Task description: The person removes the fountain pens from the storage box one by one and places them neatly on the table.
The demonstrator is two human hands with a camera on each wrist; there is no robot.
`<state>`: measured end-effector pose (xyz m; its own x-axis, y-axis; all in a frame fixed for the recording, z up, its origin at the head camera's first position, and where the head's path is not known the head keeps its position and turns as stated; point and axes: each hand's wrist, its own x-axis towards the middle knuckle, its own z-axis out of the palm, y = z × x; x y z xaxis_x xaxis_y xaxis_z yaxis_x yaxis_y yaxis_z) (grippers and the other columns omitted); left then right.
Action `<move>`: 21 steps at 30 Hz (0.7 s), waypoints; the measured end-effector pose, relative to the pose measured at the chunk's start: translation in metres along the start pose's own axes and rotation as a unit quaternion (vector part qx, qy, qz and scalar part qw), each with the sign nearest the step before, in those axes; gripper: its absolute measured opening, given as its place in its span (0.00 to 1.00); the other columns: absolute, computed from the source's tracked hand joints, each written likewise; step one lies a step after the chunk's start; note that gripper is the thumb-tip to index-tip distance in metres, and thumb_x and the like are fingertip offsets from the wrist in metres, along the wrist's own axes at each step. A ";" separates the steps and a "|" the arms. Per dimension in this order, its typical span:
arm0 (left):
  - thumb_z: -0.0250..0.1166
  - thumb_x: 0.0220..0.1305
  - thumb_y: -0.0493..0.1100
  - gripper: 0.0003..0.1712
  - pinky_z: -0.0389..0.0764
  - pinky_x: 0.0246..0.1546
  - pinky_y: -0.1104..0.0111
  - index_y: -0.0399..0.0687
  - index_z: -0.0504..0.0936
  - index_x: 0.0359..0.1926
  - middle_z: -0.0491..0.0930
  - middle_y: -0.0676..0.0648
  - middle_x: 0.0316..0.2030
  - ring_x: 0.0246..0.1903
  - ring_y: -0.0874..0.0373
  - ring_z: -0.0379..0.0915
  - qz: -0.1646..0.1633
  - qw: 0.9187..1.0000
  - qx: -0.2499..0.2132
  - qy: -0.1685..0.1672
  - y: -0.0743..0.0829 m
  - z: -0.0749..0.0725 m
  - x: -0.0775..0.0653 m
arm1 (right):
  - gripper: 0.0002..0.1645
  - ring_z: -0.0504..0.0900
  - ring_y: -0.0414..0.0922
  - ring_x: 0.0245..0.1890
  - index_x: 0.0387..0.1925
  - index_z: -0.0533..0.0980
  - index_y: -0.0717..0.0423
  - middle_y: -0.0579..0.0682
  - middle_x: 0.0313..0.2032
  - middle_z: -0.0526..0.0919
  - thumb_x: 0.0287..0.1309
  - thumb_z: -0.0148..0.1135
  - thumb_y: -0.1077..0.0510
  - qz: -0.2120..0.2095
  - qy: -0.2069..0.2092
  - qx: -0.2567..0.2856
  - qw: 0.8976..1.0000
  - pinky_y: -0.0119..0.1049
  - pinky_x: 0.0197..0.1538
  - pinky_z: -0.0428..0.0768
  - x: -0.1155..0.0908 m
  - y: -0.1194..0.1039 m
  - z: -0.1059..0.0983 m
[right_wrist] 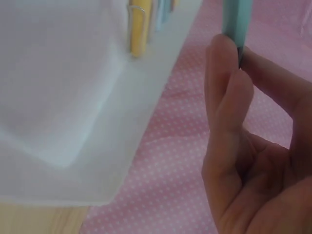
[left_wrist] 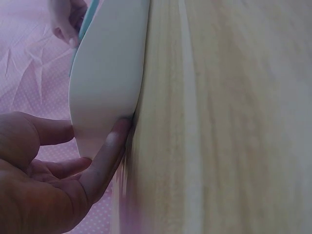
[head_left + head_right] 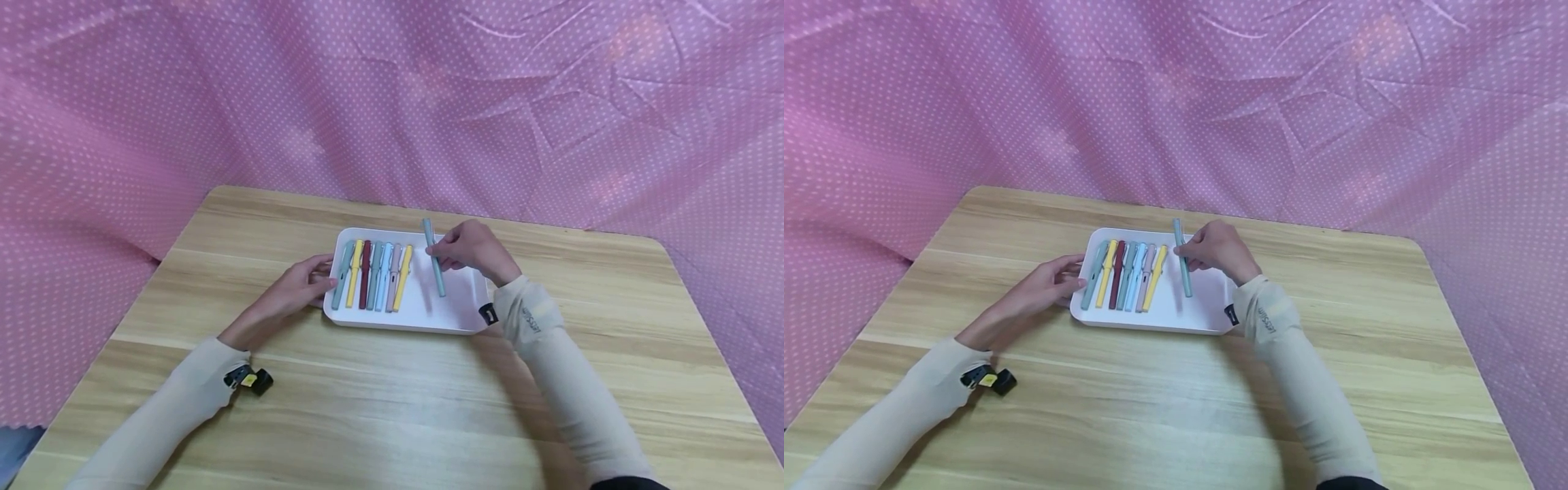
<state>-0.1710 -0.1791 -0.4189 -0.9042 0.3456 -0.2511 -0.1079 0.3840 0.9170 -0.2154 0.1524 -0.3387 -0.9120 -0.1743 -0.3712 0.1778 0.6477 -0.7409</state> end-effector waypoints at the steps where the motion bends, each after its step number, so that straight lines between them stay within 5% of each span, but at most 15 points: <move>1: 0.56 0.79 0.36 0.37 0.89 0.49 0.62 0.36 0.51 0.81 0.66 0.28 0.69 0.64 0.35 0.72 0.000 1.000 -0.002 0.001 0.000 0.000 0.000 | 0.14 0.89 0.56 0.42 0.43 0.85 0.64 0.55 0.34 0.90 0.65 0.73 0.55 -0.004 0.006 0.006 1.000 0.51 0.55 0.88 -0.002 0.000 -0.002; 15: 0.56 0.79 0.37 0.37 0.89 0.51 0.62 0.35 0.51 0.81 0.64 0.28 0.71 0.65 0.34 0.70 0.000 1.000 -0.004 -0.001 -0.001 0.001 0.000 | 0.21 0.89 0.47 0.37 0.47 0.83 0.67 0.57 0.38 0.90 0.65 0.74 0.51 -0.029 0.055 0.060 0.996 0.52 0.55 0.88 -0.023 0.025 -0.030; 21: 0.56 0.79 0.37 0.37 0.89 0.50 0.63 0.36 0.52 0.81 0.65 0.29 0.70 0.64 0.35 0.71 0.002 1.000 -0.001 0.003 0.000 0.001 0.000 | 0.24 0.89 0.45 0.35 0.48 0.83 0.69 0.55 0.37 0.90 0.66 0.72 0.50 -0.030 0.073 0.066 0.995 0.41 0.47 0.90 -0.032 0.037 -0.038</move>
<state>-0.1705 -0.1784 -0.4192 -0.9069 0.3421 -0.2460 -0.1051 0.3815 0.9183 -0.1938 0.2102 -0.3336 -0.9646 -0.0942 -0.2464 0.1599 0.5340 -0.8303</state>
